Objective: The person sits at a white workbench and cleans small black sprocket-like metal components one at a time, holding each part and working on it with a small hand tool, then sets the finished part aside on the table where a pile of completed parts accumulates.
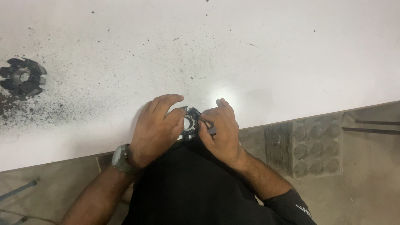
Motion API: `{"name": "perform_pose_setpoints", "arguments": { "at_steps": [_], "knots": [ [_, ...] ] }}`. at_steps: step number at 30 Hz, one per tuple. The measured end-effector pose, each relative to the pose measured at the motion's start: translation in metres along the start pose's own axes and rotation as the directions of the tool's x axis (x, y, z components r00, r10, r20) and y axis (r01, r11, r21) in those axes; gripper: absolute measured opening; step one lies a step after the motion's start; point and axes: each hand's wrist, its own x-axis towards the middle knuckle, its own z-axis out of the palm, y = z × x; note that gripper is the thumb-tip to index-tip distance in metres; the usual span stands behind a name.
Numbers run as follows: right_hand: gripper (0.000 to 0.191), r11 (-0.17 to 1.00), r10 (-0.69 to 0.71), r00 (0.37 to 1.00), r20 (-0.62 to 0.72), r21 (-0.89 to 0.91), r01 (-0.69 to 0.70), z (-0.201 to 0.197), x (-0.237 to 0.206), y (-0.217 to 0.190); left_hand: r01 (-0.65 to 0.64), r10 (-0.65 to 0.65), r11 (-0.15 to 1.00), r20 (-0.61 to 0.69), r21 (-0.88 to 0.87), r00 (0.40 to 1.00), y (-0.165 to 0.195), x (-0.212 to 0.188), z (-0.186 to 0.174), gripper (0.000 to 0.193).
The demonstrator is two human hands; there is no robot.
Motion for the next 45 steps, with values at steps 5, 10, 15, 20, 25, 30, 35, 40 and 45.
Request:
{"name": "perform_pose_setpoints", "arguments": {
  "at_steps": [5,10,15,20,25,30,35,40,45],
  "knots": [
    [0.020,1.000,0.004,1.000,0.003,-0.018,-0.004,0.001,0.001,0.001,-0.078,0.075,0.997,0.103,0.020,0.992,-0.001,0.003,-0.003,0.018],
    [0.020,0.996,-0.071,0.996,-0.053,0.045,0.073,0.006,-0.004,0.005,0.084,-0.074,0.988,0.083,-0.126,0.994,0.006,-0.001,0.001,0.021],
    [0.019,0.992,-0.100,0.993,-0.064,0.077,0.105,0.013,-0.016,0.004,0.155,-0.147,0.975,0.061,-0.161,0.987,0.008,-0.008,0.004,0.015],
    [0.020,0.994,-0.106,0.993,-0.042,0.028,0.107,0.017,-0.016,0.005,0.179,-0.175,0.970,0.041,-0.166,0.984,0.007,-0.013,0.006,0.016],
    [0.022,0.992,-0.122,0.992,-0.016,0.013,0.123,0.018,-0.016,0.009,0.175,-0.165,0.969,0.071,-0.173,0.984,0.005,-0.017,0.009,0.016],
    [0.019,0.986,-0.151,0.987,-0.051,0.063,0.154,0.022,-0.022,0.012,0.197,-0.190,0.964,0.053,-0.179,0.980,0.005,-0.021,0.010,0.015],
    [0.019,0.984,-0.151,0.986,-0.063,0.085,0.157,0.024,-0.027,0.014,0.183,-0.179,0.966,0.042,-0.183,0.983,0.006,-0.019,0.010,0.017],
    [0.017,0.989,-0.133,0.989,-0.060,0.051,0.136,0.025,-0.024,0.012,0.203,-0.191,0.963,0.081,-0.179,0.978,0.009,-0.015,0.007,0.016],
    [0.018,0.994,-0.109,0.994,-0.031,0.029,0.110,0.023,-0.020,0.008,0.193,-0.184,0.964,0.067,-0.182,0.981,0.008,-0.019,0.010,0.014]
  ]
}}
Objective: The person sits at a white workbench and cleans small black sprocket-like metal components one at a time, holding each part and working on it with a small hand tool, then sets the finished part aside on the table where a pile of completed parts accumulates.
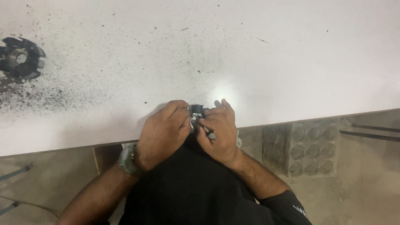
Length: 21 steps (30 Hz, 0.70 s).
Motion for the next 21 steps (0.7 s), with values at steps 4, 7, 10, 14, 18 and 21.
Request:
{"name": "perform_pose_setpoints", "arguments": {
  "at_steps": [4,7,10,14,18,21],
  "knots": [
    [0.018,1.000,-0.015,1.000,-0.002,0.013,0.015,-0.001,-0.001,0.003,-0.015,0.015,0.999,-0.017,0.031,1.000,-0.004,-0.003,0.004,0.013],
    [0.020,0.999,-0.043,0.999,-0.003,0.030,0.043,0.001,-0.003,0.004,-0.016,0.016,1.000,-0.004,-0.008,1.000,-0.003,-0.003,0.005,0.016],
    [0.023,0.998,-0.057,0.998,0.011,0.006,0.056,0.003,0.001,0.001,-0.001,0.001,1.000,-0.027,-0.006,1.000,0.000,-0.003,0.004,0.014],
    [0.028,0.998,-0.053,0.998,0.037,-0.033,0.054,0.000,0.009,-0.005,-0.001,0.001,1.000,-0.020,0.009,1.000,-0.002,-0.007,0.005,0.016],
    [0.032,0.994,-0.048,0.997,0.054,-0.095,0.053,0.000,0.003,-0.009,-0.037,0.037,0.999,-0.030,0.002,0.999,-0.005,-0.010,0.011,0.014],
    [0.032,0.991,-0.062,0.996,0.070,-0.115,0.070,-0.011,0.001,0.008,-0.013,0.014,0.999,-0.023,0.033,1.000,-0.010,-0.011,0.002,0.010]
  ]
}}
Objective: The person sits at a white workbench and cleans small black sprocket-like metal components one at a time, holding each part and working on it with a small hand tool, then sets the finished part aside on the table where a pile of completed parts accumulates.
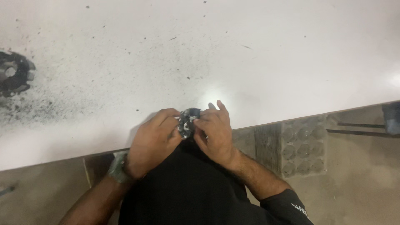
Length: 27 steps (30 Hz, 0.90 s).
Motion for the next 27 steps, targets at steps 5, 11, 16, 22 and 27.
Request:
{"name": "perform_pose_setpoints", "arguments": {
  "at_steps": [5,11,16,22,27],
  "knots": [
    [0.026,0.897,0.113,0.963,-0.243,-0.393,-0.204,-0.098,0.005,0.119,0.080,0.009,0.952,-0.287,0.296,0.958,-0.054,-0.033,-0.077,0.013],
    [0.018,0.800,0.128,0.869,-0.478,-0.468,-0.376,-0.185,-0.046,0.180,0.409,-0.158,0.681,-0.423,0.608,0.892,-0.142,-0.078,-0.170,0.071],
    [0.014,0.909,0.221,0.859,-0.461,-0.221,-0.352,-0.123,-0.033,0.163,0.438,-0.277,0.671,-0.345,0.598,0.897,-0.156,-0.002,-0.191,0.113],
    [0.014,0.937,0.279,0.840,-0.465,-0.059,-0.343,-0.100,-0.027,0.120,0.544,-0.594,0.691,-0.056,0.475,0.803,-0.104,0.011,-0.164,0.120],
    [0.014,0.955,0.284,0.871,-0.402,0.039,-0.294,-0.075,-0.012,0.080,0.214,-0.258,0.956,0.222,0.202,0.940,-0.065,0.020,-0.111,0.095]
  ]
}}
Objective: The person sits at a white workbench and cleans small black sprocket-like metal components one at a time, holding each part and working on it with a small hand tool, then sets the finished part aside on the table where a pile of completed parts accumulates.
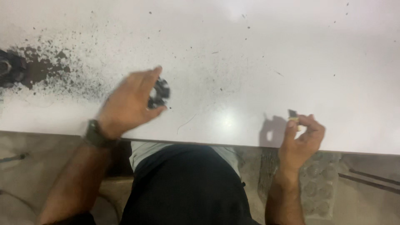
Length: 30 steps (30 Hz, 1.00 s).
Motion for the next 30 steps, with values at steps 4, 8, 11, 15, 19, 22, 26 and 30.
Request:
{"name": "perform_pose_setpoints", "arguments": {
  "at_steps": [4,8,11,15,19,22,26,30],
  "knots": [
    [0.014,0.971,0.001,0.989,0.150,0.236,-0.037,0.038,-0.024,-0.045,-0.160,0.161,0.987,-0.161,0.015,0.974,0.070,0.000,0.048,0.090],
    [0.019,0.978,-0.068,0.945,0.320,0.208,0.000,0.063,-0.039,-0.078,-0.300,0.264,0.951,-0.326,-0.066,0.908,0.101,-0.008,0.088,0.081],
    [0.021,0.992,-0.068,0.925,0.373,0.126,0.022,0.064,-0.036,-0.093,-0.251,0.215,0.961,-0.258,-0.118,0.942,0.098,-0.010,0.099,0.064],
    [0.020,0.995,-0.098,0.922,0.375,0.060,0.081,0.063,-0.024,-0.104,-0.243,0.196,0.958,-0.272,-0.151,0.942,0.096,-0.005,0.091,0.029],
    [0.020,0.995,-0.099,0.909,0.405,0.035,0.093,0.064,-0.019,-0.101,-0.204,0.162,0.968,-0.256,-0.147,0.953,0.094,-0.009,0.062,0.011],
    [0.019,0.995,-0.102,0.907,0.408,0.051,0.089,0.064,-0.020,-0.096,-0.096,0.092,0.994,-0.070,-0.054,0.993,0.087,-0.023,0.036,0.011],
    [0.019,0.995,-0.103,0.894,0.436,0.043,0.094,0.065,-0.019,-0.093,-0.222,0.225,0.974,-0.069,0.042,0.972,0.095,-0.032,0.026,0.029],
    [0.022,0.993,-0.119,0.891,0.439,0.072,0.096,0.065,-0.020,-0.093,-0.463,0.454,0.886,-0.269,0.033,0.849,0.113,-0.010,0.043,0.026]
  ]
}}
